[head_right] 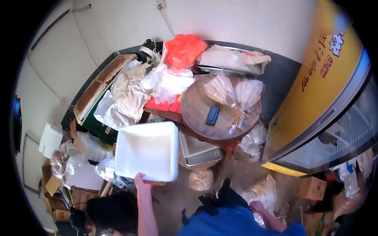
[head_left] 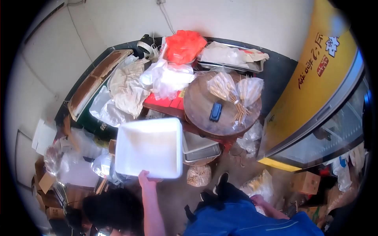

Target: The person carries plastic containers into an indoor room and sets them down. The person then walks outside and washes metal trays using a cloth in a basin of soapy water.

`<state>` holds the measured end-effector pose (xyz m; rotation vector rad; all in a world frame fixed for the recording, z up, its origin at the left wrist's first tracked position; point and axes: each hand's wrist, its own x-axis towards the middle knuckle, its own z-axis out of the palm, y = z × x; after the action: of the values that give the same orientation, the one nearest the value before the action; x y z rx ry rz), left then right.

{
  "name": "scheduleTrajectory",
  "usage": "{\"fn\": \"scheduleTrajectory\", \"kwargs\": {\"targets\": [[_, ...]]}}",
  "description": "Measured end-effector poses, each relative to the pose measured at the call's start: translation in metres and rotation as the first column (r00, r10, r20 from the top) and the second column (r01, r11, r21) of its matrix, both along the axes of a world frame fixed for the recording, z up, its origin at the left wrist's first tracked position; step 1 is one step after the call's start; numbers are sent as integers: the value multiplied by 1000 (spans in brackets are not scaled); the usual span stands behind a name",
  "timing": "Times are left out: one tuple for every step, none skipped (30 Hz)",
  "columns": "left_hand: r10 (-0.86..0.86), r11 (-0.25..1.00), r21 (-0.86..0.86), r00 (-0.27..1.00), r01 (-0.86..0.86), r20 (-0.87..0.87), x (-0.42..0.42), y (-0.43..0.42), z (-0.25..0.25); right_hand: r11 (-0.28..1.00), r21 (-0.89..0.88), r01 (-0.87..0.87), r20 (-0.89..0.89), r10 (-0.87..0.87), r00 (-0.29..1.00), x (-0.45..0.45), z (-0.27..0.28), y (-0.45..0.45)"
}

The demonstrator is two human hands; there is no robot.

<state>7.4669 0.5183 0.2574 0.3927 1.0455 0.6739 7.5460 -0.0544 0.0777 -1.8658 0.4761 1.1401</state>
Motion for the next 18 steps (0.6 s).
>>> {"fn": "scheduleTrajectory", "kwargs": {"targets": [[-16,1000,25,1000,16,-14,15,14,2,998,15,-62,31,62,998,5,3,5],[16,1000,7,1000,-16,12,31,25,5,998,41,-38,-24,39,999,14,-9,7],[47,999,-4,998,-47,46,53,32,19,998,47,-46,-24,47,999,25,-7,12],[53,999,7,997,-53,52,73,41,24,997,75,21,-60,-16,998,40,-3,19],[41,999,21,997,-43,72,91,52,25,990,103,94,-106,-83,991,50,-4,26],[25,999,33,996,-28,88,107,62,25,959,220,177,-274,-113,955,65,-60,4],[20,999,39,996,-23,82,123,70,27,949,189,251,-201,-213,956,71,-51,10],[28,999,23,995,-31,95,141,76,27,954,156,255,-115,-239,964,77,-42,14],[35,999,5,993,-36,114,159,82,25,957,123,263,-23,-262,965,86,-21,25],[30,999,25,985,-35,167,176,84,21,955,124,269,-17,-269,963,94,-15,28],[24,999,22,985,-28,171,192,90,14,954,92,285,-9,-285,958,100,-11,31],[70,997,0,983,-71,172,210,97,4,952,57,301,0,-301,954,105,-6,34],[116,993,-27,978,-113,172,226,99,1,950,50,308,9,-309,951,109,0,36],[136,991,-36,980,-132,148,241,98,-4,951,30,308,34,-308,951,111,6,37],[127,992,-48,981,-121,150,253,94,-7,951,10,310,57,-310,949,110,10,37],[116,993,-24,982,-114,147,267,90,-9,946,6,324,64,-323,944,110,9,37],[103,994,3,984,-105,143,280,86,-10,927,24,375,87,-376,923,105,5,36],[145,990,-15,982,-144,123,289,78,2,904,46,426,109,-428,897,97,0,39]]}}
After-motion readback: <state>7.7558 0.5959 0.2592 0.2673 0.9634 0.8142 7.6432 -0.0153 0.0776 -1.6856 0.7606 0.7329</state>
